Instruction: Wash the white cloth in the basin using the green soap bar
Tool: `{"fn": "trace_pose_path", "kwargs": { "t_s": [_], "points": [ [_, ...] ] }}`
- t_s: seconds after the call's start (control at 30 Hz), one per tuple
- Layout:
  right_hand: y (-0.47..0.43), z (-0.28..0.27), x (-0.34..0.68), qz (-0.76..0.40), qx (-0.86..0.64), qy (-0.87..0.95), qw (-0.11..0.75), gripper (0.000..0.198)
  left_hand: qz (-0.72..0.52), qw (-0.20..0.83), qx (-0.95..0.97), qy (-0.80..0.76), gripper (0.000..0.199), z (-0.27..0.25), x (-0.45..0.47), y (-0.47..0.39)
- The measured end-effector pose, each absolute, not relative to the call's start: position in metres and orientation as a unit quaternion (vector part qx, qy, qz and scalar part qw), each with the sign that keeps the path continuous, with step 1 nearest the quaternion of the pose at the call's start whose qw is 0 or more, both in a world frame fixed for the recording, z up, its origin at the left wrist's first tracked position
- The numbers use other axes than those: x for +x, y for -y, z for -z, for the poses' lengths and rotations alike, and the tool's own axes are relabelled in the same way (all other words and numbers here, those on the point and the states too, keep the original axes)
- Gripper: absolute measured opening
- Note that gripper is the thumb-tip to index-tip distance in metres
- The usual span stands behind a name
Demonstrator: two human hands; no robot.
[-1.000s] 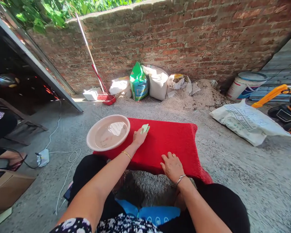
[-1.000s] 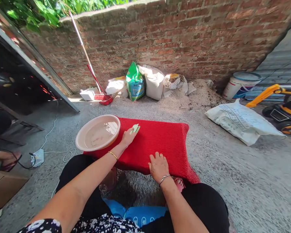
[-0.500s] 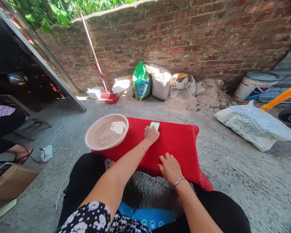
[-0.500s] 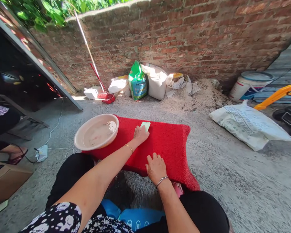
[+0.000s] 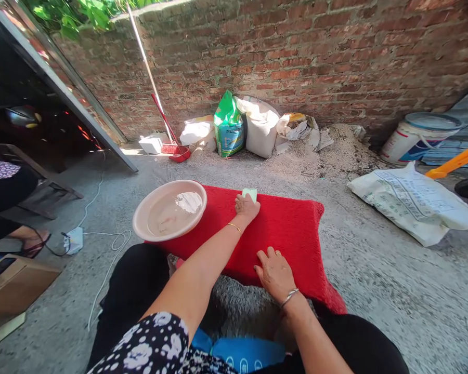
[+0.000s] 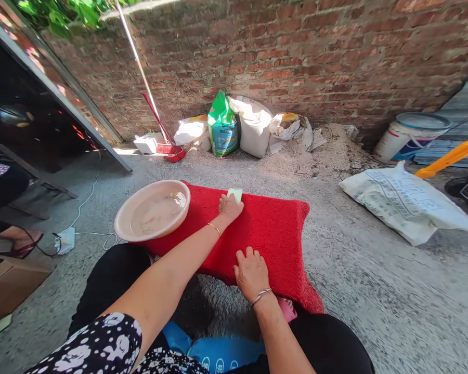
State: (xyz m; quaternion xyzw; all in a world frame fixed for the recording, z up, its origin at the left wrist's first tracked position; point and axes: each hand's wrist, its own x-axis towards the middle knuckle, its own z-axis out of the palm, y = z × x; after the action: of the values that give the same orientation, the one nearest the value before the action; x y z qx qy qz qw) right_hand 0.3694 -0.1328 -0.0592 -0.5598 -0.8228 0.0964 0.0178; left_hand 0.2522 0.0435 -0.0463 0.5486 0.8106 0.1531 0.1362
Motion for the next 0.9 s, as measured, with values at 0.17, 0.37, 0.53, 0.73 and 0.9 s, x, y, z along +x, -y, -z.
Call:
{"fn": "trace_pose_path", "kwargs": {
  "t_s": [0.17, 0.37, 0.53, 0.73, 0.9],
  "points": [
    [0.134, 0.059, 0.369, -0.093, -0.56, 0.823, 0.021, 0.023, -0.147, 0.174, 0.639, -0.735, 0.044, 0.051, 0.291, -0.037],
    [0.138, 0.058, 0.366, -0.099, -0.559, 0.823, 0.026, 0.025, -0.165, 0.095, 0.459, -0.868, 0.043, 0.034, 0.199, -0.049],
    [0.139, 0.058, 0.366, -0.102, -0.558, 0.823, 0.034, 0.024, -0.155, 0.09, 0.44, -0.88, 0.044, 0.038, 0.197, -0.058],
    [0.139, 0.058, 0.365, -0.095, -0.564, 0.82, 0.025, 0.025, -0.134, 0.158, 0.605, -0.769, 0.047, 0.049, 0.326, -0.042],
    [0.136, 0.058, 0.364, -0.114, -0.562, 0.819, -0.005, 0.03, -0.098, 0.251, 0.735, -0.623, 0.052, 0.039, 0.375, -0.022]
  ]
}}
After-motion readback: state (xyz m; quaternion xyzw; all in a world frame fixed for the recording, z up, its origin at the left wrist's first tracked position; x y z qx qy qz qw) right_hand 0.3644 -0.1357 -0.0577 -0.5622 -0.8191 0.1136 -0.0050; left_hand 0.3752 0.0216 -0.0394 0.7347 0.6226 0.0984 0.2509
